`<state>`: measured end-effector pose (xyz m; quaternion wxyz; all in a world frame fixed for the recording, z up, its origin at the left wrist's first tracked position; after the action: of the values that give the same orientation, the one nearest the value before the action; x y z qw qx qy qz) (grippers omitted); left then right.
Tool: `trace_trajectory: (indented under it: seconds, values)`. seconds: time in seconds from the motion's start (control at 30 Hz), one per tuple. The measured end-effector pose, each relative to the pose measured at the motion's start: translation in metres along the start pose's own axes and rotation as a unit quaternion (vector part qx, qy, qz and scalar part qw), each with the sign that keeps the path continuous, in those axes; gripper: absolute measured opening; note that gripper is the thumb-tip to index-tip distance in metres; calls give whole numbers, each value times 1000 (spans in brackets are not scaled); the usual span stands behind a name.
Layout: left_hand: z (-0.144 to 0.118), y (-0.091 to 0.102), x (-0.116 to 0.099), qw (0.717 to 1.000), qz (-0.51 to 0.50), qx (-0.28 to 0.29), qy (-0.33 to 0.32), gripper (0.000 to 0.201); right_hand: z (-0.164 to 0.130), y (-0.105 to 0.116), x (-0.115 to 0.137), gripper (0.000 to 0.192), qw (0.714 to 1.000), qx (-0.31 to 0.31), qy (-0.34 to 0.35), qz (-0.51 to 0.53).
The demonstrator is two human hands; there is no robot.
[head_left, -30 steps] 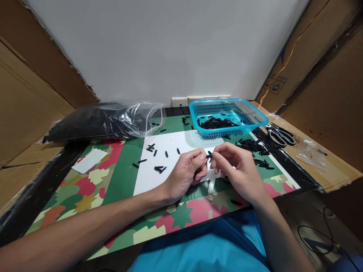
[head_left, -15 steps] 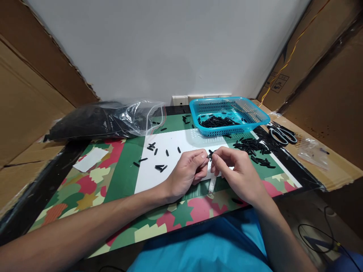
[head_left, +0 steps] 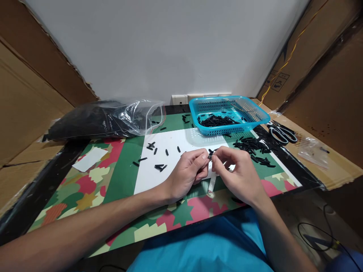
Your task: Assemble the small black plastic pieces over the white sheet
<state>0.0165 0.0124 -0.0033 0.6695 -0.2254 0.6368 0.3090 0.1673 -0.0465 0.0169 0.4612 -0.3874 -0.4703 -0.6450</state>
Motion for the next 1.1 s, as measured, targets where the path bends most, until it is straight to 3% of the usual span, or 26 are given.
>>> trace_trajectory:
  seconds: [1.1]
  values:
    - [0, -2, -1, 1000, 12, 13, -3, 43, 1, 1, -3, 27, 996, 41, -30, 67]
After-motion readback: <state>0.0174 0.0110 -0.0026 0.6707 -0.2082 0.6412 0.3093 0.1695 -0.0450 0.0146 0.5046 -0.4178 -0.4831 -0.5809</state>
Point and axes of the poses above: each hand's wrist, its own z-axis towards the middle knuckle, its own y-axis out of the back of the hand, x = y × z, the point moved 2 cm from there along z, towards the middle knuckle, and after that the axes turned 11 degrees about z, right-handed, at the moved point
